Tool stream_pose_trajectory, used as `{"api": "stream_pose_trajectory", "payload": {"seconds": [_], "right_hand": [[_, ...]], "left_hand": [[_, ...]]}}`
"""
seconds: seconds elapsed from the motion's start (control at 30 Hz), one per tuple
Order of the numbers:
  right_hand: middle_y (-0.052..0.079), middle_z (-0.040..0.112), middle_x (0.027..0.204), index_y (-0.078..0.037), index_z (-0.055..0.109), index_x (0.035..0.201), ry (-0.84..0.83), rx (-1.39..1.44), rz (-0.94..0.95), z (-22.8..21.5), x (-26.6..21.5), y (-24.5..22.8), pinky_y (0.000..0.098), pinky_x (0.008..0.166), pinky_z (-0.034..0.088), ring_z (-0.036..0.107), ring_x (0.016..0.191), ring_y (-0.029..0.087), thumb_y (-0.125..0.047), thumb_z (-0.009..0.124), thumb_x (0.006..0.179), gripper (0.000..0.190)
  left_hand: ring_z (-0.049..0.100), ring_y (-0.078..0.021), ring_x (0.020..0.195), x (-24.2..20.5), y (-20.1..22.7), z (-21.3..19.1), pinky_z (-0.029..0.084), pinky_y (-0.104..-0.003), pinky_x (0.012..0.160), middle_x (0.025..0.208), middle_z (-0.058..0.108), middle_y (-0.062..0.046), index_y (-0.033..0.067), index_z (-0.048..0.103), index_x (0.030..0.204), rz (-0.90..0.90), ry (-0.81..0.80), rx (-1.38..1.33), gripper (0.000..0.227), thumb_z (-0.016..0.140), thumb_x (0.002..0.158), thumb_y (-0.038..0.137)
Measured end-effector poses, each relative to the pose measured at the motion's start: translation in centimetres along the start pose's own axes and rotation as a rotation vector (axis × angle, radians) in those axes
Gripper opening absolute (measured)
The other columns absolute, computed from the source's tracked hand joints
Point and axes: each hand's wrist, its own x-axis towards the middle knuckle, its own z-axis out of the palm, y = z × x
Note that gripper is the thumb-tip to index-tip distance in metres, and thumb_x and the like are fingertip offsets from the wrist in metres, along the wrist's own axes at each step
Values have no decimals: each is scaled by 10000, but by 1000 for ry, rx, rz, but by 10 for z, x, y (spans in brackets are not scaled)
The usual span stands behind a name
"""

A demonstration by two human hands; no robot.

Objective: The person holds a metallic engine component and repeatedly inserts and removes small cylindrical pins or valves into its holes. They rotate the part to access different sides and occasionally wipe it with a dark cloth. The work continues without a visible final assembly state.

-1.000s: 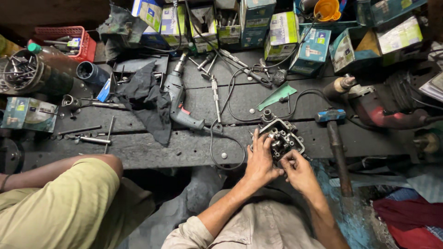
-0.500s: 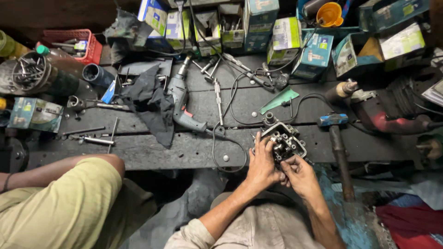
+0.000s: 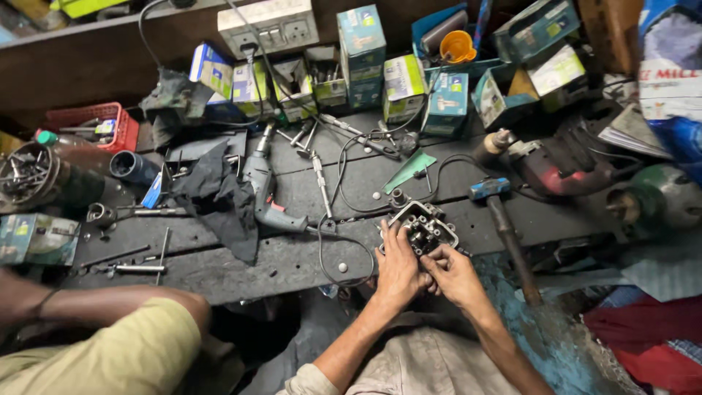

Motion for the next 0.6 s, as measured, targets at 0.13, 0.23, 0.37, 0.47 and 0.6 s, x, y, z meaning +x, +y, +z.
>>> {"api": "stream_pose_trajectory", "payload": {"seconds": [0.13, 0.23, 0.37, 0.47, 0.6], "right_hand": [[29, 653, 644, -54, 620, 945, -45, -2, -2, -3, 0, -3, 251, 451, 463, 589, 508, 98, -225, 668, 962, 179], [10, 646, 681, -54, 616, 941, -77, 34, -38, -3, 0, -3, 244, 489, 469, 582, 549, 79, -205, 679, 956, 164], [-3, 619, 676, -49, 598, 912, -64, 53, -124, 2, 4, -1, 238, 502, 449, 555, 563, 64, -188, 740, 927, 199], [3, 594, 634, -40, 590, 869, -3, 41, -74, 4, 3, 2, 248, 472, 400, 516, 531, 71, -199, 781, 896, 250], [3, 592, 608, -42, 604, 848, 43, 29, -66, 10, 3, -1, 243, 466, 392, 506, 518, 68, -209, 813, 861, 268]], "left_hand": [[183, -535, 1490, 3, 9, -9, 222, -764, 1106, 1569, 306, -239, 37, 421, 1435, 237, 144, 98, 958, 882, 604, 161], [297, -475, 1457, 7, 8, -9, 262, -635, 1182, 1555, 367, -220, 54, 471, 1465, 287, 114, 40, 879, 813, 659, 142], [344, -454, 1433, 7, 3, -1, 296, -557, 1202, 1574, 382, -218, 92, 493, 1501, 296, 167, 20, 750, 731, 791, 144], [361, -439, 1424, 6, 1, 6, 308, -548, 1205, 1586, 383, -212, 115, 499, 1515, 287, 173, 35, 701, 699, 844, 155], [379, -425, 1428, 9, -1, 2, 286, -571, 1196, 1566, 392, -210, 92, 483, 1501, 292, 153, 25, 716, 726, 836, 196]]}}
